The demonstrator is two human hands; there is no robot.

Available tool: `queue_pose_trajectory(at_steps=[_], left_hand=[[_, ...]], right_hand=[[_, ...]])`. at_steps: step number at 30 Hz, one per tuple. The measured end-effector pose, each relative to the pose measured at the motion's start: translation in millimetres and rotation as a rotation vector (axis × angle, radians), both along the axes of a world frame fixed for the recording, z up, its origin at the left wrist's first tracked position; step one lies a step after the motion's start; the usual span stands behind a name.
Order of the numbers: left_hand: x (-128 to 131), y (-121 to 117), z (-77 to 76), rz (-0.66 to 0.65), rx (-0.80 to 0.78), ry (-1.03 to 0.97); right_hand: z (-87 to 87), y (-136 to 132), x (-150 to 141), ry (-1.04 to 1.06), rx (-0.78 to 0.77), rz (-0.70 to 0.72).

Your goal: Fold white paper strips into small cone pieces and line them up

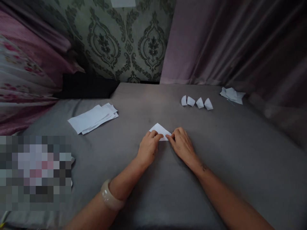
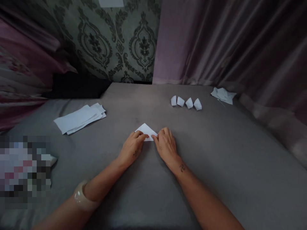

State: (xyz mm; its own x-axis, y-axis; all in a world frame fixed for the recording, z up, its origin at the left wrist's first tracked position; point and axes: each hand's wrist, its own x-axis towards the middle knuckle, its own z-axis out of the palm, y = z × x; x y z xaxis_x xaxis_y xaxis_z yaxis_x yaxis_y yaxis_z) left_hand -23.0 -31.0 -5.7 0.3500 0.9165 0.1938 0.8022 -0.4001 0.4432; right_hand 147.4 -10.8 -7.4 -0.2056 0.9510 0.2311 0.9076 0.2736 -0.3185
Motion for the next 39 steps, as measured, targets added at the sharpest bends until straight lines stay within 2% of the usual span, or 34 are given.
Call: queue_pose_trajectory(at_steps=[4, 6, 8, 12, 16, 19, 26, 31, 33, 36, 39], left_hand=[[-3.2, 2.5, 1.2, 0.032, -0.022, -0.030], [-4.3, 2.8, 1.4, 0.053, -0.017, -0.032], [-5.2, 2.5, 0.9, 0.062, -0.008, -0.040], [-5.7, 1.4, -3.8, 0.145, -0.001, -0.059], [-7.3, 1.0, -10.7, 0.287, 0.006, -0.058], [-12.2, 4.9, -11.2, 0.308, -0.033, -0.051], [-18.8, 38.7, 10.5, 0.352, -0.317, -0.133], [-16.2, 48.6, 19.4, 0.348, -0.336, -0.173], [-17.0, 46.5, 19.2, 0.397, -0.365, -0.329], [-18.4, 40.5, 18.6, 0.495, -0.527, -0.689], [-17.3, 31.5, 20.9, 0.545, -0.663, -0.851]], right_hand=[[8.8, -9.4, -2.9, 0.016, 0.020, 0.026], [14.8, -21.2, -12.9, -0.017, 0.050, 0.083], [18.8, -35.0, -24.7, -0.025, 0.016, 0.167], [19.1, -54.8, -38.8, -0.061, -0.001, 0.137], [17.9, -60.1, -38.0, -0.128, 0.001, 0.120], [19.7, -61.2, -36.4, -0.170, -0.014, 0.094], [21.5, -61.7, -36.7, -0.177, -0.016, 0.102], [19.6, -58.6, -32.5, -0.116, 0.014, 0.117], [18.4, -56.3, -30.4, -0.093, 0.035, 0.132], [16.5, -49.9, -27.4, -0.052, 0.058, 0.140], [13.9, -38.6, -24.5, 0.010, 0.046, 0.161]])
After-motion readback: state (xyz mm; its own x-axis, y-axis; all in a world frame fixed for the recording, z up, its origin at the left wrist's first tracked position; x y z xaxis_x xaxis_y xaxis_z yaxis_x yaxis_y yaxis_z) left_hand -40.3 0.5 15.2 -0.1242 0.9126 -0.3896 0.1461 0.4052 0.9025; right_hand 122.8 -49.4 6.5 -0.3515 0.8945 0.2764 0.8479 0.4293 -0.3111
